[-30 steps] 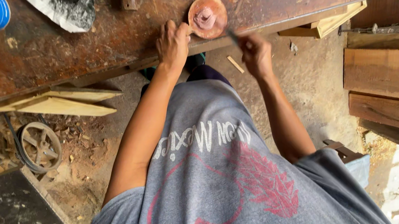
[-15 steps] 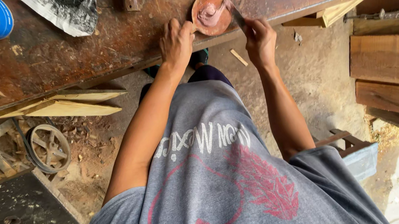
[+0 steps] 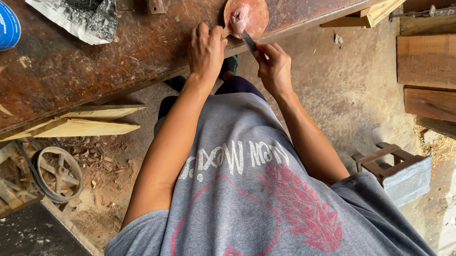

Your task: The person mixes a white paste with red paint in a wooden scoop using a putty knife, then applies the mixture to the edge of a wooden plank. The person works at a cluttered workbench in a workshop.

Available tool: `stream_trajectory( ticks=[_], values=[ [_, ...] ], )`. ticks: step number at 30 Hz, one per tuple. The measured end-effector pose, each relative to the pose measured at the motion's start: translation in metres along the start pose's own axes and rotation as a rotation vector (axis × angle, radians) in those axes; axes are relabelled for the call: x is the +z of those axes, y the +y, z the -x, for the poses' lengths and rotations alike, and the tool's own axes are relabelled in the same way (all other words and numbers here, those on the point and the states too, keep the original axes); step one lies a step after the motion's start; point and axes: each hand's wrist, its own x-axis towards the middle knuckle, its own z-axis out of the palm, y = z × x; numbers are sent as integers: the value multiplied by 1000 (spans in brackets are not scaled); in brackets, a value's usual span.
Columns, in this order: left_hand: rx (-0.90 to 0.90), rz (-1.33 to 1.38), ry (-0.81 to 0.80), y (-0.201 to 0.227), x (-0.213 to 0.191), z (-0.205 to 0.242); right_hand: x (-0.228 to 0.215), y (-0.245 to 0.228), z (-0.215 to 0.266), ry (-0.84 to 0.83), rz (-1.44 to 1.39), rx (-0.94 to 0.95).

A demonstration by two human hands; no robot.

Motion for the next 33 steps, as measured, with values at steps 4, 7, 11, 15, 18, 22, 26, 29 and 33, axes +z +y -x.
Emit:
stream_trajectory(
  ticks=[4,7,11,15,18,22,26,29,33],
  values=[
    [6,-20,19,1,3,4,-31,-11,-7,-193,-18,149],
    [-17,16,-17,2,0,4,-64,-13,-21,-77,298,-186],
    [-19,-24,9,6,-3,5,-66,-25,-35,-56,425,-460],
    [-10,-40,13,14,-5,4,-79,-37,-50,-263,622,-338],
    [-8,-32,21,18,-7,13,-92,-40,-52,-239,654,-433],
    [-21,-43,9,16,-11,1,-89,-31,-69,-370,670,-429],
    [-14,-56,-1,22,-2,15,-82,-15,-59,-306,814,-375],
    [33,-77,-38,13,-15,-4,-90,-23,-56,-357,507,-539],
    [278,-165,-17,-10,-11,-22,-111,-16,-46,-387,499,-519]
  ],
)
